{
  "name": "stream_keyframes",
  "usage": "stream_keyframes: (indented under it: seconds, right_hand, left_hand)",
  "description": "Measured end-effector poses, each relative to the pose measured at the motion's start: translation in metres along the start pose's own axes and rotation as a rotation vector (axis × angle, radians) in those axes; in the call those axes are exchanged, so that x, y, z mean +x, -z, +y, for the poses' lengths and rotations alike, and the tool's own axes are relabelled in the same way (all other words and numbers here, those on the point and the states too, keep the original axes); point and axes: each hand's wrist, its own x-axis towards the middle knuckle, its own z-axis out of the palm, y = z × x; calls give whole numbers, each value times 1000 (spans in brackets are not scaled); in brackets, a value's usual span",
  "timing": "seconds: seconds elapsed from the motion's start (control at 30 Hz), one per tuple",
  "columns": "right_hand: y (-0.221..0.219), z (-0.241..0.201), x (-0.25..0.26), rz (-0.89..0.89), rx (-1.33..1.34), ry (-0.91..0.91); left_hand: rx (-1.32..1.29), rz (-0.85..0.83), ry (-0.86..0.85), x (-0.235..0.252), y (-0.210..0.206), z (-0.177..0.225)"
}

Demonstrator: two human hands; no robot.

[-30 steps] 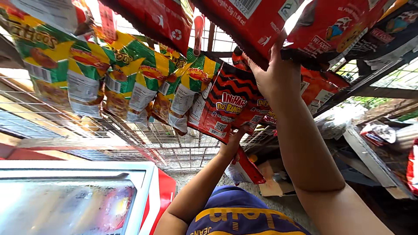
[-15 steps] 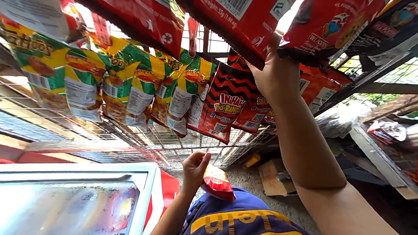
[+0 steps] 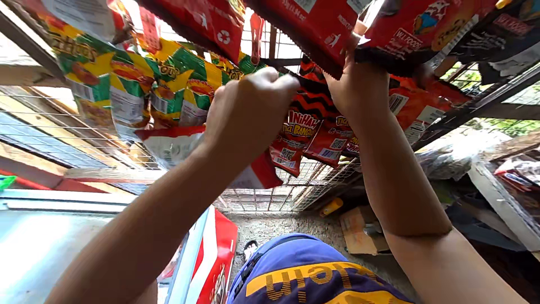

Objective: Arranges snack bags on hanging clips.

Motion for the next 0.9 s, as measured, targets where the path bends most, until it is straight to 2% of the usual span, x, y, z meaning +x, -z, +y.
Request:
stream_keyframes:
  seconds: [0.1, 0.3, 0.5, 0.6, 0.73, 0.83, 0.9]
  right_hand:
    - [2, 0, 1, -27, 32, -2]
    - [7, -6, 4, -111, 120, -56]
    - [7, -8, 5, -129, 198, -82]
    - [10, -9, 5, -156, 172, -93]
    - [15, -9, 4, -151, 197, -46]
    - [14, -2, 1, -53, 417, 49]
    - [16, 2, 0, -89, 478, 43]
  left_hand:
    - [101, -123, 84, 26, -4, 2]
    - [201, -170, 209, 51, -1, 12]
    - [281, -53, 114, 57, -9, 9]
    - [268, -55, 81, 61, -10, 4]
    - [269, -109, 84, 65, -10, 2]
    - [235, -159, 77, 66, -8, 1]
    - [194, -219, 103, 67, -3, 3]
